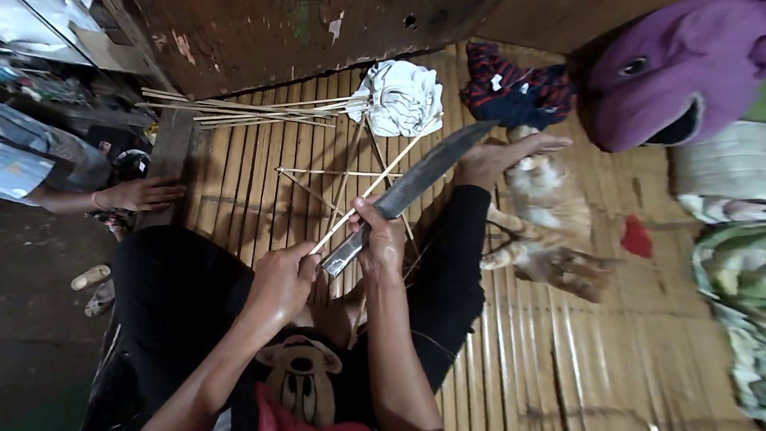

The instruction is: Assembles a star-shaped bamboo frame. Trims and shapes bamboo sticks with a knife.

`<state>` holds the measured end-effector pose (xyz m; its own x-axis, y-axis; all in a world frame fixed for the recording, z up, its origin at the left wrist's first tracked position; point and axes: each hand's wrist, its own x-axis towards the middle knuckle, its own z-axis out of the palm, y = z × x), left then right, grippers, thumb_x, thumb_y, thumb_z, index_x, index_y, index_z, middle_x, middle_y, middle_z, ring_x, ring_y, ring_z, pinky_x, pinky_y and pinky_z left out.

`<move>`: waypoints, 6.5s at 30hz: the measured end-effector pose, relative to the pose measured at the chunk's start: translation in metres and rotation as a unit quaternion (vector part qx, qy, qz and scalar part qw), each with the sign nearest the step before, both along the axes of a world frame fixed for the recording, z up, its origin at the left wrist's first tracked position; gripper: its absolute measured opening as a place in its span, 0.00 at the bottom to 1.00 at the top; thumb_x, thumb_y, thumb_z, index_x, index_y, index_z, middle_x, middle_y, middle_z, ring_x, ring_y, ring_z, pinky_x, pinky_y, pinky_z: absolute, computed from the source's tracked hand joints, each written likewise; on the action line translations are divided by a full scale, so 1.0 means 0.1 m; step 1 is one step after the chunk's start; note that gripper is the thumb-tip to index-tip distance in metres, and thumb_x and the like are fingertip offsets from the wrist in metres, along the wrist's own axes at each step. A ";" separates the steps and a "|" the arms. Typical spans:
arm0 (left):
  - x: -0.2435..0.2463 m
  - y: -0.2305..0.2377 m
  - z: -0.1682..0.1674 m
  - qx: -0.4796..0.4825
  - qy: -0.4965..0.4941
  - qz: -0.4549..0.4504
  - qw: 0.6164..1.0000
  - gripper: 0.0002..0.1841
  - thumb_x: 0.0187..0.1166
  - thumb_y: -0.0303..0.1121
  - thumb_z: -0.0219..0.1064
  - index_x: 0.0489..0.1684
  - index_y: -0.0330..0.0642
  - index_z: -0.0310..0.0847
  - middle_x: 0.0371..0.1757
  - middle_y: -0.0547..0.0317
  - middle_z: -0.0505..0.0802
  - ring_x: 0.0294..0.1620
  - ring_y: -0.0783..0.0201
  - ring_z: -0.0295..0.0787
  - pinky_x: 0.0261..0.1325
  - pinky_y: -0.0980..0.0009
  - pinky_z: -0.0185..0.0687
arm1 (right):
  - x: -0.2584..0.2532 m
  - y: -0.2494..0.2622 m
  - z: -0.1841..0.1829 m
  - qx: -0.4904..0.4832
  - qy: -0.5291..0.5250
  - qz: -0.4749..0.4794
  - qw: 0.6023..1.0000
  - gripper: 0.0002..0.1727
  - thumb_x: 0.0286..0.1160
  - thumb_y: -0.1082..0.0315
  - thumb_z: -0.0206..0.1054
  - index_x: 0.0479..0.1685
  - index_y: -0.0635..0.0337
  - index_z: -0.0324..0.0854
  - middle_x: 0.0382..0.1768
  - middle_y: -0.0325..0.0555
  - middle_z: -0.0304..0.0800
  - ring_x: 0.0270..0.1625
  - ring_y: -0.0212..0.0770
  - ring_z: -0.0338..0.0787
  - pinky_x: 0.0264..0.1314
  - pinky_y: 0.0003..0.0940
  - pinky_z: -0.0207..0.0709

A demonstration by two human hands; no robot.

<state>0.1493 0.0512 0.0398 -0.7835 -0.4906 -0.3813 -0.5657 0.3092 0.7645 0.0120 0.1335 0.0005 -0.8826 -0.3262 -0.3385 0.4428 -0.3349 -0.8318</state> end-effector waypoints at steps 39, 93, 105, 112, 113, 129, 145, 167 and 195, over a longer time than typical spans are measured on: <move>-0.21 -0.25 -0.08 0.295 0.080 0.095 0.947 0.18 0.94 0.34 0.52 0.50 0.34 0.89 0.21 0.63 0.86 0.18 0.76 0.81 0.26 0.82 0.80 | 0.08 -0.11 0.03 0.037 0.039 0.088 0.995 0.08 0.70 0.82 0.72 0.38 0.59 0.84 0.21 0.39 0.89 0.16 0.25 0.83 0.20 0.17 0.79; -0.17 -0.12 -0.01 0.349 0.129 0.071 0.925 0.17 0.92 0.26 0.50 0.40 0.38 0.87 0.16 0.73 0.73 0.13 0.83 0.59 0.17 0.89 0.55 | 0.15 0.14 -0.05 -0.179 -0.038 0.122 0.976 0.07 0.67 0.78 0.70 0.41 0.62 0.88 0.22 0.41 0.88 0.14 0.28 0.80 0.18 0.22 0.79; -0.06 -0.21 0.03 0.168 0.184 0.025 0.968 0.16 0.89 0.26 0.53 0.40 0.43 0.91 0.16 0.73 0.74 0.15 0.81 0.62 0.20 0.86 0.57 | 0.20 0.31 0.14 0.106 0.127 0.048 0.985 0.13 0.90 0.68 0.55 0.46 0.65 0.85 0.26 0.38 0.89 0.19 0.26 0.84 0.22 0.20 0.83; 0.03 -0.30 0.13 -0.032 0.135 -0.031 0.990 0.12 0.88 0.33 0.58 0.42 0.50 0.91 0.18 0.76 0.76 0.17 0.82 0.66 0.23 0.83 0.62 | 0.37 0.71 0.25 0.406 0.463 0.140 0.775 0.19 0.85 0.59 0.62 0.34 0.66 0.89 0.22 0.40 0.88 0.21 0.26 0.84 0.28 0.22 0.81; 0.03 -0.30 0.15 -0.051 0.125 -0.036 0.990 0.12 0.88 0.34 0.58 0.42 0.50 0.91 0.18 0.76 0.76 0.18 0.81 0.67 0.24 0.81 0.63 | 0.40 0.69 0.25 0.419 0.487 0.143 0.753 0.19 0.84 0.59 0.63 0.34 0.66 0.90 0.22 0.43 0.88 0.21 0.29 0.85 0.28 0.24 0.80; 0.17 -0.28 -0.01 -0.164 0.159 -0.022 0.973 0.15 0.88 0.37 0.57 0.42 0.44 0.92 0.23 0.66 0.85 0.22 0.74 0.77 0.29 0.72 0.75 | 0.59 0.42 0.18 0.481 0.521 0.152 0.689 0.15 0.80 0.65 0.65 0.34 0.69 0.89 0.23 0.52 0.90 0.20 0.45 0.88 0.24 0.40 0.80; 0.34 -0.54 -0.07 -0.085 0.105 0.005 0.991 0.12 0.88 0.35 0.59 0.41 0.47 0.91 0.18 0.76 0.75 0.18 0.82 0.64 0.24 0.81 0.61 | 0.69 0.65 0.04 0.411 0.426 0.239 0.770 0.20 0.84 0.59 0.62 0.32 0.65 0.89 0.17 0.42 0.85 0.17 0.32 0.82 0.23 0.30 0.78; 0.24 -0.13 -0.15 0.027 0.159 0.006 0.987 0.15 0.89 0.39 0.57 0.46 0.47 0.92 0.22 0.77 0.82 0.21 0.85 0.74 0.27 0.86 0.70 | 0.65 0.11 0.22 -0.020 0.018 0.058 0.998 0.07 0.67 0.88 0.66 0.33 0.70 0.86 0.17 0.48 0.89 0.12 0.29 0.81 0.15 0.20 0.78; 0.06 -0.04 -0.05 0.074 0.054 0.013 0.996 0.14 0.91 0.31 0.56 0.65 0.46 0.86 0.36 0.67 0.92 0.33 0.76 0.85 0.42 0.74 0.82 | 0.40 -0.01 0.20 -0.041 -0.123 -0.029 0.991 0.05 0.80 0.80 0.62 0.40 0.65 0.83 0.23 0.42 0.84 0.14 0.28 0.78 0.14 0.19 0.75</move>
<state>0.1552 0.0472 0.0351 -0.8119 -0.4554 -0.3651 -0.4840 0.1756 0.8573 0.0524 0.1328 0.0201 -0.7950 -0.3129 -0.5197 0.6065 -0.4283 -0.6699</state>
